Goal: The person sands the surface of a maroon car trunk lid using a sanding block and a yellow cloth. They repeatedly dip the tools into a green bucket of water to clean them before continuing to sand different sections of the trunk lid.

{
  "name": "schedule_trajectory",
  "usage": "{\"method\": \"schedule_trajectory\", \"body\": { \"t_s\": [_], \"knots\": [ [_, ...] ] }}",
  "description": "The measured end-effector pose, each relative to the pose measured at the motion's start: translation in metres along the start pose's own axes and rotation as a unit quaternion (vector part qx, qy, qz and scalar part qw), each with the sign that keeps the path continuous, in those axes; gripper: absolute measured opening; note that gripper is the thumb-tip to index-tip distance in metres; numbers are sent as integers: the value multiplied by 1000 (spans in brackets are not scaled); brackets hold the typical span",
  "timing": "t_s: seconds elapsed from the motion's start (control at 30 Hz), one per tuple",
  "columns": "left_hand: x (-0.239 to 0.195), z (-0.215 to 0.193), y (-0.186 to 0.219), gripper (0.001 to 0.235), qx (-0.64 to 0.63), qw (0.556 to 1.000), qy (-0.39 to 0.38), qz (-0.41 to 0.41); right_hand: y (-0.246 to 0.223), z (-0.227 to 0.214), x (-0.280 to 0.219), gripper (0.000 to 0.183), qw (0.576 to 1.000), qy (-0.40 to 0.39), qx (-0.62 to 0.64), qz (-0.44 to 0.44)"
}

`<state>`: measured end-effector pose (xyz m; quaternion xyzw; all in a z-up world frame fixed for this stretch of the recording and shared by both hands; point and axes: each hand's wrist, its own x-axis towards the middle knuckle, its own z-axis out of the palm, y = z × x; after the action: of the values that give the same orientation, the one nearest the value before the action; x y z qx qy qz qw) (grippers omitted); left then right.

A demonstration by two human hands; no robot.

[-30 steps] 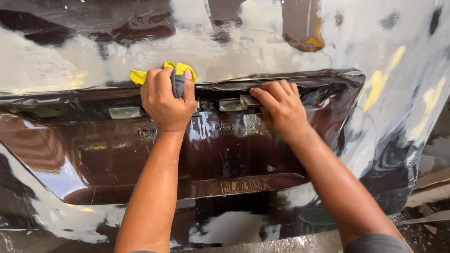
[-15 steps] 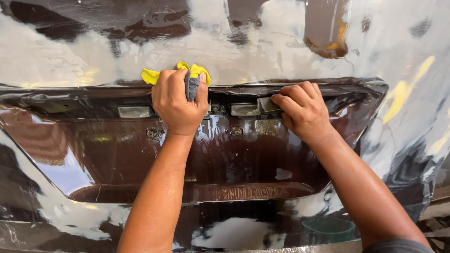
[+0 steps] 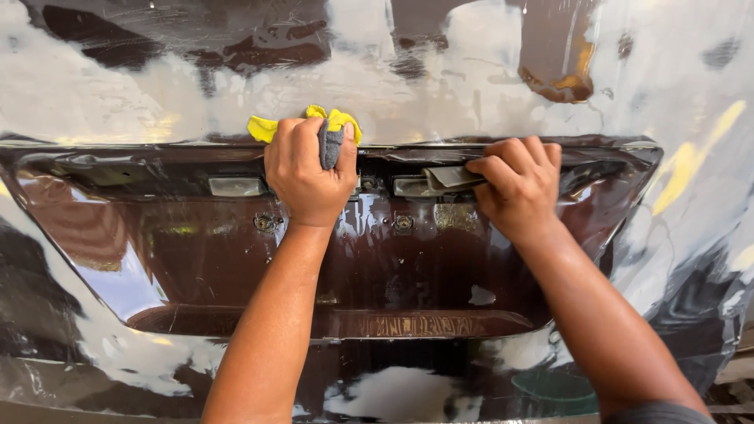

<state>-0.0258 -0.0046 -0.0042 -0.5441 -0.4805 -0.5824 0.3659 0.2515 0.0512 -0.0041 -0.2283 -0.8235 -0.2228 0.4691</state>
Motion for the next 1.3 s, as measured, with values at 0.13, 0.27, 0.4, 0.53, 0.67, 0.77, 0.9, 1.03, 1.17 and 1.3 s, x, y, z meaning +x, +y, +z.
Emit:
{"method": "schedule_trajectory", "body": {
  "t_s": [0.13,0.27,0.4,0.53,0.67,0.77,0.9,1.03,1.17,1.3],
  "knots": [
    [2,-4,4,28,8,1000,-16,-5,-36,31,27,25,999,19,37,-13],
    [-2,0,-1,28,6,1000,-12,14,-29,17,24,25,1000,-13,14,-9],
    [1,-3,4,29,19,1000,-9,3,-6,-10,-2,21,999,-1,-21,48],
    [1,-3,3,28,25,999,-20,2,-21,12,1,19,993,34,-17,110],
    [-2,0,-3,30,10,1000,-16,15,-41,25,-10,17,980,106,-47,161],
    [-1,-4,-3,30,10,1000,-16,13,-49,41,-50,14,976,112,-97,158],
    [-1,-2,0,30,13,1000,-10,12,-45,45,-66,13,974,95,-151,138],
    [-4,2,-4,29,9,1000,-16,10,-36,38,-65,16,979,92,-141,117],
    [-5,0,-3,30,13,1000,-16,6,-39,41,-63,21,981,96,-112,130],
    [-5,0,-5,31,9,1000,-17,14,-44,46,-66,20,976,109,-90,165]
  ]
}}
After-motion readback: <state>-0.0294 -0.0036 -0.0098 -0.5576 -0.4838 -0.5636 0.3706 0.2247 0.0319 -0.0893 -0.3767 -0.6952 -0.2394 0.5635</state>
